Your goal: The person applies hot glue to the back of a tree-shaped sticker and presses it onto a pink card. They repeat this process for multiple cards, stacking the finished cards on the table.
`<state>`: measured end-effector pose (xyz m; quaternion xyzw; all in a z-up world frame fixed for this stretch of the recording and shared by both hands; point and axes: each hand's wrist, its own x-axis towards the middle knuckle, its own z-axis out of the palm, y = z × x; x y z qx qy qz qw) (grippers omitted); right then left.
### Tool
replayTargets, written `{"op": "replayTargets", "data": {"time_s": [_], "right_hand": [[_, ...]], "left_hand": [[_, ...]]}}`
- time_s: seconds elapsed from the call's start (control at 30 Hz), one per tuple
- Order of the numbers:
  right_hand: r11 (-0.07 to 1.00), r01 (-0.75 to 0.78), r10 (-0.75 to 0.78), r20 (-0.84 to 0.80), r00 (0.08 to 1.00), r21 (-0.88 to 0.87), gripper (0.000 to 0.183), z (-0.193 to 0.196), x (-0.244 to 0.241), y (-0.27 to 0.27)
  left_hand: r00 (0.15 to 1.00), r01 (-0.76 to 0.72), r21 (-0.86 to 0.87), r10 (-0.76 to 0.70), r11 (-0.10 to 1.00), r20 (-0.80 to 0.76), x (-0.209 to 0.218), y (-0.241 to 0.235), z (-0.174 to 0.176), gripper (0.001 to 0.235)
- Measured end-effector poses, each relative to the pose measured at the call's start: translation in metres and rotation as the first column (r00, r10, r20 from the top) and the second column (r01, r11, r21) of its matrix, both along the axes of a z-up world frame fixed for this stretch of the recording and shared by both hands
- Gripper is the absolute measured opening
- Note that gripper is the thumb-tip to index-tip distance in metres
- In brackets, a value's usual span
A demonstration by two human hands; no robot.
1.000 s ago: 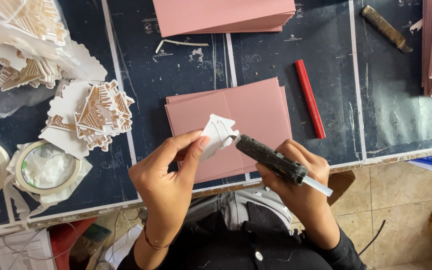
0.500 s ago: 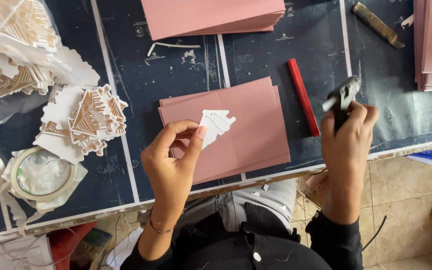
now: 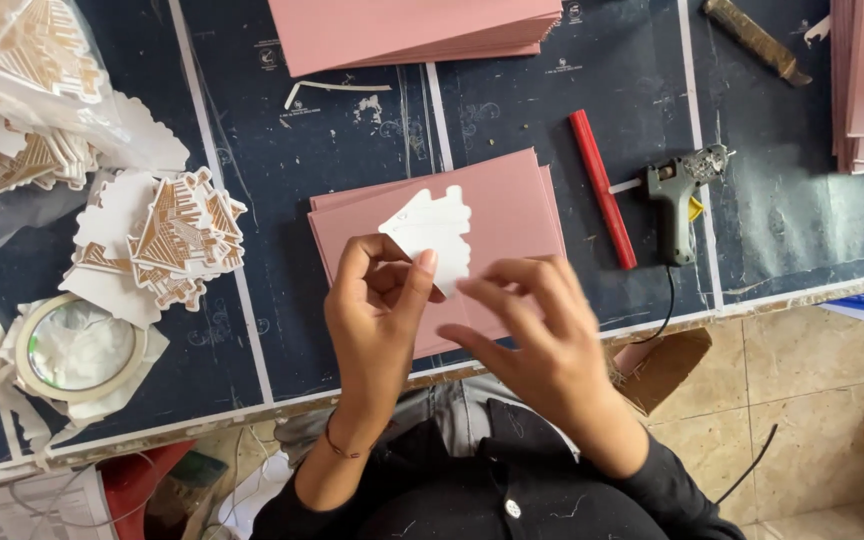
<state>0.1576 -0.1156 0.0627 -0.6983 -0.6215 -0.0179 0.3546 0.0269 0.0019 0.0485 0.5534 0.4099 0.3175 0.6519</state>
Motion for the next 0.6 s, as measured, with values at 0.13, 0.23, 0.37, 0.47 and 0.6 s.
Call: {"op": "replayTargets", "data": {"time_s": [0.13,0.23,0.37,0.47,0.6], "right_hand": [[0.994,0.082,-0.085,0.043,0.995,0.075,0.015,-0.020,-0.006,0.011],[0.967,0.233,-0.232,-0.023,0.972,0.102,0.007,-0.028,0.011,0.006],[0.970,0.236,-0.219,-0.211,0.953,0.061,0.011,-0.019,0.024,0.012],[0.963,0.265,-0.248,-0.236,0.940,0.043,0.017,-0.037,0.020,0.004],[0.963,0.268,-0.259,-0.171,0.951,0.031,0.018,-0.042,0.023,0.009]], "left_hand": [[0.999,0.038,0.082,-0.040,0.996,0.025,0.002,-0.006,-0.001,0.022],[0.999,0.046,0.238,-0.043,0.970,-0.020,-0.001,-0.012,-0.003,0.017],[0.995,0.086,0.201,-0.073,0.976,-0.073,-0.002,-0.024,-0.015,0.015],[0.996,0.071,0.211,-0.057,0.975,-0.072,-0.003,-0.025,-0.013,0.016],[0.995,0.043,0.377,-0.003,0.925,-0.104,-0.007,-0.016,-0.023,0.014]]}}
